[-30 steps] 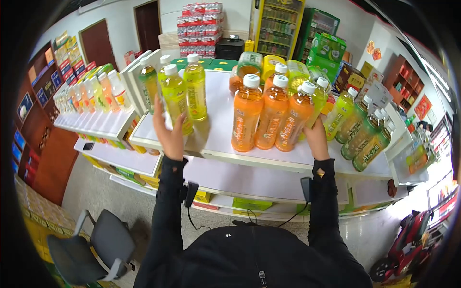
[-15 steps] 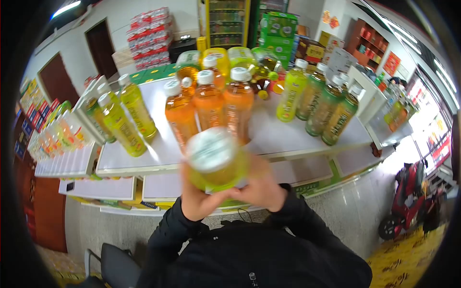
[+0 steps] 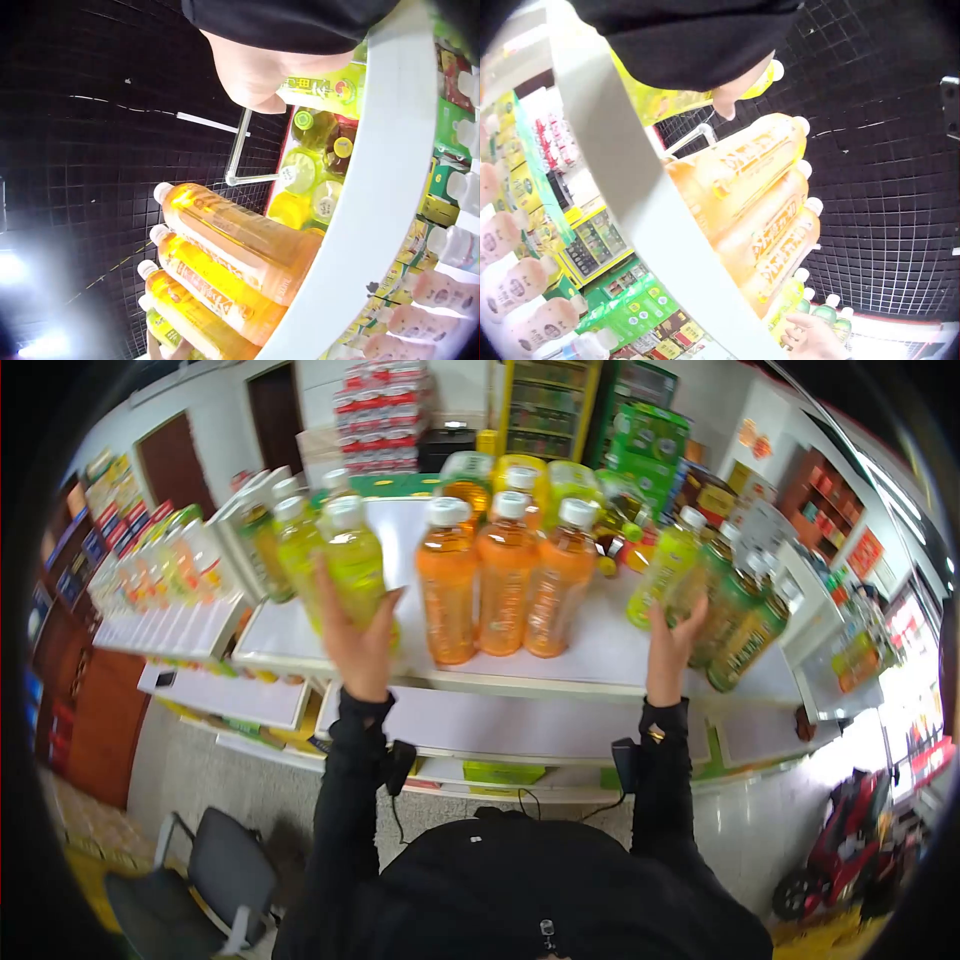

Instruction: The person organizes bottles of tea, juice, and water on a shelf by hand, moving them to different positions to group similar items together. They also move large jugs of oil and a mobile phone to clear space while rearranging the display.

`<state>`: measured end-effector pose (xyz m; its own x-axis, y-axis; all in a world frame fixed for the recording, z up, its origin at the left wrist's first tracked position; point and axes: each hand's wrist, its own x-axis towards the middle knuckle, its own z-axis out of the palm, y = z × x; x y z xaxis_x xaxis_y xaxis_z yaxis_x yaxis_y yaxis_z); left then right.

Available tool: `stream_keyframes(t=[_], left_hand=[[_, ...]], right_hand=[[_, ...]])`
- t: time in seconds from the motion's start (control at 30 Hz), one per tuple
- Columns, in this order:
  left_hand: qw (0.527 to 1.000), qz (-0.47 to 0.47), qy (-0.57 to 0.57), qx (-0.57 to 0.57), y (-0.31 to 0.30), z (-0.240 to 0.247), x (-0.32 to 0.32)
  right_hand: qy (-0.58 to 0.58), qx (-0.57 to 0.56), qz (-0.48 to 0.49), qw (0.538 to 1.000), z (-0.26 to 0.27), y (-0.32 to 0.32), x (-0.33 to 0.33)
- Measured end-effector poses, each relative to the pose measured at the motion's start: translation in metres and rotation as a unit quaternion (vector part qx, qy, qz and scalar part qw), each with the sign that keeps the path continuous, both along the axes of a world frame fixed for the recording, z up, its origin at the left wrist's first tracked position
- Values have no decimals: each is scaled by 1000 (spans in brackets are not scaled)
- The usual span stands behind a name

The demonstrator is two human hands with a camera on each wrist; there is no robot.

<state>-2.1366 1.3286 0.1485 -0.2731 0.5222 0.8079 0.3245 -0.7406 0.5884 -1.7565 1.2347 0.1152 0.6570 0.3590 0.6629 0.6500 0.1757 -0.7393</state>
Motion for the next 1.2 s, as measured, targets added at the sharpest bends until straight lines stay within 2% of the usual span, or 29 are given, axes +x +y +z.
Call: stream_keyframes(t=[0.07,0.17,0.23,0.37,0.43,0.47,0.53,0.63,0.73,0.83,0.97,1.03,1.07,1.13,1.17,1.2], left_hand=[[1000,-22,-16,-6,5,-3,8],[999,9,-37,-21,22,-12,8],[998,63,21,7,27,-11,7],[988,138,64,-28,16,-14,7],[971,216,105,-2,15,-17,6],[971,216,104,-3,15,-17,6],[960,259,111,1,15,-15,4],[956,273,101,-15,22,-16,-3],[954,276,114,-3,25,-18,-10],[958,267,109,-9,26,-17,-16],[957,271,108,-5,30,-14,-25],[958,265,104,24,35,-12,-31],[958,268,104,21,37,-12,-33],[958,263,113,-1,42,-13,-38],[958,264,114,-6,43,-12,-38],[961,258,98,-3,43,-10,-38]], right_hand=[[9,-13,24,1000,-19,12,9],[29,-36,43,998,-17,18,10],[33,-48,71,996,-12,21,14],[51,-75,111,990,-3,24,16],[29,-83,84,993,-5,30,21],[28,-85,84,992,-9,33,28],[-55,-128,10,990,-13,39,38],[-48,-192,-26,980,-11,37,42],[1,-144,20,989,-12,34,41],[5,-92,-3,996,-13,23,31],[15,-72,21,997,9,-27,-17],[77,74,162,981,16,-52,-49],[76,71,165,981,21,-65,-65],[67,66,242,966,29,-86,-87],[4,8,312,950,30,-94,-86],[25,-9,344,939,39,-98,-106]])
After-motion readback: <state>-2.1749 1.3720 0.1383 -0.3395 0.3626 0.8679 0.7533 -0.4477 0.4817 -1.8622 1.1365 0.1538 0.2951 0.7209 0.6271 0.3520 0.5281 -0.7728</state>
